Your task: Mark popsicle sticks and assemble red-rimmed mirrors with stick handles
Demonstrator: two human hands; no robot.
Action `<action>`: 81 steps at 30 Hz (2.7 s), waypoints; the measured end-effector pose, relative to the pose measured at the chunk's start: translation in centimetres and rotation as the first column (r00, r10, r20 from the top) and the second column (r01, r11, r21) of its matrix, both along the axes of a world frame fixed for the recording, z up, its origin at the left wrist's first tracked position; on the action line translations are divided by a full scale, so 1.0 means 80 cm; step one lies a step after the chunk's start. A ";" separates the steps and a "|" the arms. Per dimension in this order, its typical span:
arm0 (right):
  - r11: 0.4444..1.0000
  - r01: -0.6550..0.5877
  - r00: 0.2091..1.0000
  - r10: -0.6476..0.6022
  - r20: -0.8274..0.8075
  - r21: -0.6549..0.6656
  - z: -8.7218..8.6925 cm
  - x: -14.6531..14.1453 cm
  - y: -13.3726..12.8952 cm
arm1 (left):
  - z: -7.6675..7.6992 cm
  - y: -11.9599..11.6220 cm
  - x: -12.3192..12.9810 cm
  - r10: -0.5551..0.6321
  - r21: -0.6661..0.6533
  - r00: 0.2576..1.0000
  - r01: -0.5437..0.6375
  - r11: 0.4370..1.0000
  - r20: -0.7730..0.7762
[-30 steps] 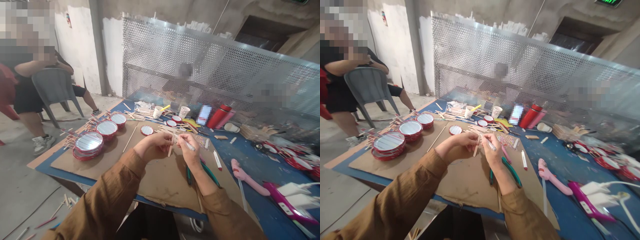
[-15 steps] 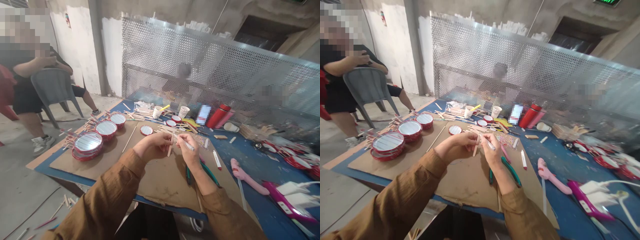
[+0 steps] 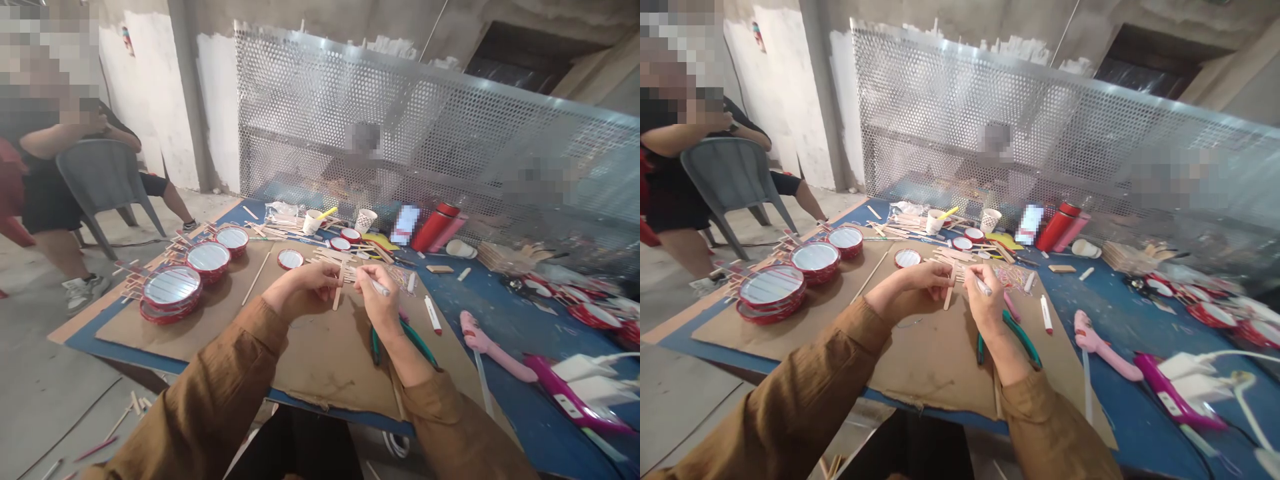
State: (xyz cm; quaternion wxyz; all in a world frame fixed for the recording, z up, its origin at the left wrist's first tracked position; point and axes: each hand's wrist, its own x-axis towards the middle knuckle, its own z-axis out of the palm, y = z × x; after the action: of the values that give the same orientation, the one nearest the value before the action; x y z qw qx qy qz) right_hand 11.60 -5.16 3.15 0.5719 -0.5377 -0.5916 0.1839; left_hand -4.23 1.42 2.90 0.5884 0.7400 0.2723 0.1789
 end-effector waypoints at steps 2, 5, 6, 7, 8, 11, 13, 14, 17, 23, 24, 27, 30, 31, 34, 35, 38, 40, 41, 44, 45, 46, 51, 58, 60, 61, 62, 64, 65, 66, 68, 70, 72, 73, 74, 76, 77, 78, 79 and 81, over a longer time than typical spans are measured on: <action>1.000 0.003 0.999 -0.001 -0.050 0.021 0.001 0.000 0.000 | 0.001 0.000 -0.001 0.006 -0.003 1.000 -0.006 1.000 -0.004; 0.998 -0.031 0.997 0.034 -0.072 0.047 0.003 -0.002 -0.002 | 0.002 0.000 -0.001 0.011 0.006 1.000 -0.011 1.000 -0.024; 0.998 -0.048 0.996 0.051 -0.066 0.047 0.003 -0.003 -0.002 | 0.002 0.000 -0.001 0.011 0.010 0.999 -0.011 1.000 -0.030; 0.997 -0.064 0.996 0.066 -0.058 0.043 0.003 -0.003 -0.003 | 0.003 0.000 -0.001 0.011 0.012 0.999 -0.011 1.000 -0.034; 0.996 -0.076 0.996 0.078 -0.051 0.041 0.002 -0.003 -0.003 | 0.004 -0.001 -0.001 0.013 0.012 0.999 -0.012 1.000 -0.038; 0.994 -0.099 0.994 0.101 -0.041 0.046 0.000 -0.004 -0.002 | 0.006 -0.002 -0.002 0.014 0.004 0.999 -0.014 1.000 -0.041; 0.993 -0.107 0.994 0.108 -0.032 0.051 -0.002 -0.003 -0.001 | 0.008 -0.004 -0.002 0.013 0.008 0.999 -0.013 1.000 -0.041; 0.993 -0.110 0.993 0.112 -0.024 0.051 -0.002 -0.003 0.000 | 0.009 -0.004 -0.002 0.013 0.013 0.999 -0.013 1.000 -0.041; 0.994 -0.100 0.995 0.100 -0.001 0.039 -0.003 -0.001 0.001 | 0.010 -0.005 -0.003 0.011 0.028 0.999 -0.011 1.000 -0.034; 0.997 -0.061 0.998 0.061 -0.003 0.049 -0.003 0.000 -0.001 | 0.010 -0.005 -0.002 0.000 -0.008 1.000 0.000 1.000 -0.018; 0.996 -0.070 0.998 0.070 -0.004 0.055 -0.003 -0.001 -0.001 | 0.009 -0.005 -0.002 -0.001 -0.009 1.000 0.001 1.000 -0.018; 0.994 -0.091 0.996 0.091 0.010 0.059 -0.004 -0.002 0.000 | 0.009 -0.005 -0.001 0.003 0.003 1.000 -0.003 1.000 -0.021; 0.996 -0.076 0.997 0.076 0.010 0.044 -0.003 -0.003 -0.001 | 0.010 -0.005 -0.001 0.011 0.006 1.000 -0.011 1.000 -0.026; 0.997 -0.067 0.998 0.068 0.001 0.044 -0.003 -0.003 -0.001 | 0.010 -0.005 -0.002 0.010 0.003 1.000 -0.010 1.000 -0.026; 0.996 -0.068 0.998 0.069 -0.012 0.055 -0.002 -0.004 -0.002 | 0.012 -0.006 -0.002 -0.003 -0.006 1.000 0.003 1.000 -0.019; 0.996 -0.075 0.997 0.075 -0.004 0.056 -0.002 -0.004 -0.002 | 0.012 -0.006 -0.002 -0.003 -0.005 1.000 0.003 1.000 -0.020; 0.996 -0.079 0.997 0.078 0.020 0.049 -0.003 -0.003 -0.002 | 0.012 -0.006 -0.002 0.010 0.007 1.000 -0.010 1.000 -0.028; 0.997 -0.067 0.998 0.066 0.012 0.048 -0.003 -0.002 -0.001 | 0.012 -0.006 -0.002 0.011 0.003 1.000 -0.011 1.000 -0.025; 0.997 -0.061 0.998 0.061 0.003 0.050 -0.003 -0.002 -0.001 | 0.011 -0.006 -0.002 0.009 0.000 1.000 -0.009 1.000 -0.020; 0.996 -0.068 0.998 0.068 -0.011 0.054 -0.003 -0.003 -0.001 | 0.010 -0.006 -0.002 0.001 -0.004 1.000 -0.001 1.000 -0.007; 0.996 -0.076 0.997 0.077 -0.010 0.054 -0.003 -0.003 -0.001 | 0.009 -0.005 -0.002 0.001 0.000 1.000 -0.001 1.000 -0.011; 0.995 -0.083 0.996 0.084 -0.004 0.052 -0.003 -0.003 -0.001 | 0.009 -0.005 -0.002 0.002 0.005 1.000 -0.002 1.000 -0.018; 0.997 -0.067 0.998 0.066 0.011 0.038 -0.004 -0.002 -0.001 | 0.010 -0.005 -0.002 0.015 0.031 0.999 -0.014 0.999 -0.047; 0.994 -0.090 0.996 0.089 0.010 0.056 -0.006 -0.002 0.000 | 0.010 -0.005 -0.003 0.005 0.042 0.999 -0.004 0.999 -0.036; 0.995 -0.082 0.997 0.081 0.013 0.058 -0.005 -0.002 0.000 | 0.010 -0.005 -0.003 0.002 0.043 0.999 -0.001 0.999 -0.041; 0.995 -0.079 0.997 0.079 0.007 0.063 -0.005 -0.002 0.000 | 0.009 -0.005 -0.003 0.002 0.040 0.999 0.000 0.999 -0.040; 0.995 -0.079 0.997 0.079 -0.001 0.069 -0.004 -0.003 -0.001 | 0.009 -0.005 -0.003 0.001 0.034 0.999 0.001 0.999 -0.039; 0.993 -0.086 0.996 0.088 -0.016 0.076 -0.003 -0.003 -0.001 | 0.009 -0.005 -0.002 -0.001 0.022 0.999 0.002 1.000 -0.036; 0.993 -0.094 0.995 0.095 -0.016 0.074 -0.003 -0.004 -0.002 | 0.009 -0.005 -0.002 -0.002 0.019 0.999 0.003 1.000 -0.034; 0.993 -0.100 0.995 0.102 -0.013 0.069 -0.003 -0.004 -0.002 | 0.009 -0.004 -0.002 -0.002 0.020 0.999 0.003 1.000 -0.033; 0.994 -0.099 0.995 0.099 -0.005 0.053 -0.002 -0.004 -0.003 | 0.009 -0.004 -0.001 0.000 0.028 0.999 0.001 1.000 -0.036; 0.996 -0.079 0.997 0.079 0.000 0.042 -0.002 -0.004 -0.003 | 0.009 -0.004 -0.001 0.006 0.033 0.999 -0.005 0.999 -0.044; 0.997 -0.064 0.998 0.064 -0.005 0.045 -0.001 -0.004 -0.004 | 0.009 -0.004 -0.001 0.007 0.028 0.999 -0.005 1.000 -0.053; 0.997 -0.066 0.998 0.066 -0.005 0.049 -0.001 -0.004 -0.004 | 0.009 -0.004 -0.001 0.006 0.026 0.999 -0.005 1.000 -0.053; 0.996 -0.074 0.997 0.074 -0.002 0.052 -0.001 -0.004 -0.004 | 0.009 -0.004 -0.002 0.005 0.026 0.999 -0.003 1.000 -0.053; 0.995 -0.087 0.996 0.087 0.009 0.051 -0.001 -0.004 -0.004 | 0.009 -0.004 -0.002 0.007 0.035 0.998 -0.005 0.999 -0.055; 0.995 -0.088 0.996 0.087 0.015 0.048 -0.001 -0.005 -0.004 | 0.009 -0.004 -0.002 0.010 0.039 0.998 -0.007 0.999 -0.056; 0.996 -0.081 0.997 0.080 0.018 0.043 -0.001 -0.005 -0.004 | 0.009 -0.004 -0.002 0.012 0.042 0.998 -0.010 0.999 -0.058; 0.997 -0.068 0.998 0.068 0.015 0.040 -0.001 -0.005 -0.004 | 0.009 -0.004 -0.002 0.013 0.041 0.998 -0.011 0.999 -0.060; 0.998 -0.046 0.999 0.047 -0.001 0.037 0.000 -0.004 -0.005 | 0.009 -0.004 -0.002 0.014 0.034 0.998 -0.012 0.999 -0.056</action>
State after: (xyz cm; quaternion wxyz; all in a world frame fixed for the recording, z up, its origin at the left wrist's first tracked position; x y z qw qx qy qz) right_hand 11.24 -5.54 3.14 0.5778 -0.5130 -0.6069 0.1865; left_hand -4.43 1.06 3.63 0.5667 0.7528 0.2905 0.1665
